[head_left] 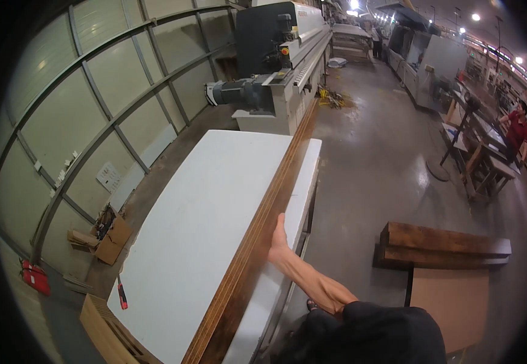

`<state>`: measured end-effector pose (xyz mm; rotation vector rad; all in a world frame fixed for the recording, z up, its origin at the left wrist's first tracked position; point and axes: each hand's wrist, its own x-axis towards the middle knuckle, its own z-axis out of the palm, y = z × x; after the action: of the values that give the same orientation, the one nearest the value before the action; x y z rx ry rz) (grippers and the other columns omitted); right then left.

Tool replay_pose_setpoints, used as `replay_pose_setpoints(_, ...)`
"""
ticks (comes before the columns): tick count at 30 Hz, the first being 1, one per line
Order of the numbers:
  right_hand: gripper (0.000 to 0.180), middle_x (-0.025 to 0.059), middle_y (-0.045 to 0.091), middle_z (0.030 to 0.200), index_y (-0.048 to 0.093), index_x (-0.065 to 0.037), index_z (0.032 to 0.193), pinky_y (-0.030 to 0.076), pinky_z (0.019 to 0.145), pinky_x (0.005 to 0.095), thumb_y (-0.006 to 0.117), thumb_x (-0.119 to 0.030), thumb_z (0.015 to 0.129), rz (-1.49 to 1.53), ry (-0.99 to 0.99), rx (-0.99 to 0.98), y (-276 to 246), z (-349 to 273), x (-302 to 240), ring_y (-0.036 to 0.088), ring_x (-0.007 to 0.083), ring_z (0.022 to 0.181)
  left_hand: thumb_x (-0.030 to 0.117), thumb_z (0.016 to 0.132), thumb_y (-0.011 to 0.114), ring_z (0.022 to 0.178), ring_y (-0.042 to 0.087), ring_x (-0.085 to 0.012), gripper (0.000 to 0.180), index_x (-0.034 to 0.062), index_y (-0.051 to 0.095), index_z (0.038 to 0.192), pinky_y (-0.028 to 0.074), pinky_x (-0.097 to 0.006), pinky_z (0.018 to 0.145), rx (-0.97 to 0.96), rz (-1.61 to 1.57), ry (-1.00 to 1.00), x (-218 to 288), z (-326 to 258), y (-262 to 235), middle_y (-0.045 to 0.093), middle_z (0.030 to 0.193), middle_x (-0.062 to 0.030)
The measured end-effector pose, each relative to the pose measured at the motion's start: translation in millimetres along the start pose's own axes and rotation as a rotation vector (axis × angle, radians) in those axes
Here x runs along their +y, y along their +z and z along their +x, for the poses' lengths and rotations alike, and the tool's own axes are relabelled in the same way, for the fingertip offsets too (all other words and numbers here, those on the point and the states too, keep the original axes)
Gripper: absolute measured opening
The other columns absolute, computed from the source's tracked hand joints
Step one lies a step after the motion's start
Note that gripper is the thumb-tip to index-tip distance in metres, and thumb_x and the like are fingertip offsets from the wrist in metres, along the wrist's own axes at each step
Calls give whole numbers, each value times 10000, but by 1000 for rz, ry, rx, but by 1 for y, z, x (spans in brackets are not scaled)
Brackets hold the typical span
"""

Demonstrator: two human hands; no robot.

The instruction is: The person processes wooden boards and strips using an edge banding machine, guiding the pieces by hand and stacking the finished boards on the floor.

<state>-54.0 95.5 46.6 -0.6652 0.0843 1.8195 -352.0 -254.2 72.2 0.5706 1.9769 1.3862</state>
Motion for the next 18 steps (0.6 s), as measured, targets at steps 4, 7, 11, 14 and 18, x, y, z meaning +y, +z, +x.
replay_pose_setpoints(4,841,115,573,1272,524,-99,1337,445,1001,504,308,-792,912,38,-58,8,-29,-62,-13,533,296,1163,126,710,784,1143,557,-293,628,-18,563,1280,463,-418,971,-78,17,29,-3,5,8,537,1343,-161)
replay_pose_setpoints(7,822,119,544,1333,501,-94,1365,439,1019,506,326,-767,927,55,-180,153,-60,-104,-16,514,295,1198,133,717,781,1127,562,-294,616,-19,567,1274,467,-418,960,-193,46,64,-4,18,18,545,1328,-161)
replay_pose_setpoints(11,797,98,509,1400,461,-82,1409,424,1053,483,303,-723,961,103,-319,258,-113,-160,-23,489,295,1247,142,727,776,1105,568,-295,600,-21,572,1267,473,-418,944,-372,105,94,-3,37,42,555,1309,-160)
replay_pose_setpoints(14,818,104,512,1400,457,-84,1414,416,1060,495,304,-739,949,173,-451,281,-155,-200,-26,489,303,1251,149,734,772,1089,573,-296,589,-22,575,1262,478,-417,933,-484,140,103,0,44,64,563,1294,-159)
replay_pose_setpoints(18,861,111,527,1380,467,-99,1408,423,1048,517,310,-785,913,298,-506,515,-220,-247,-42,502,314,1235,159,743,767,1068,579,-297,574,-24,580,1254,484,-417,918,-605,179,103,3,40,99,574,1274,-158)
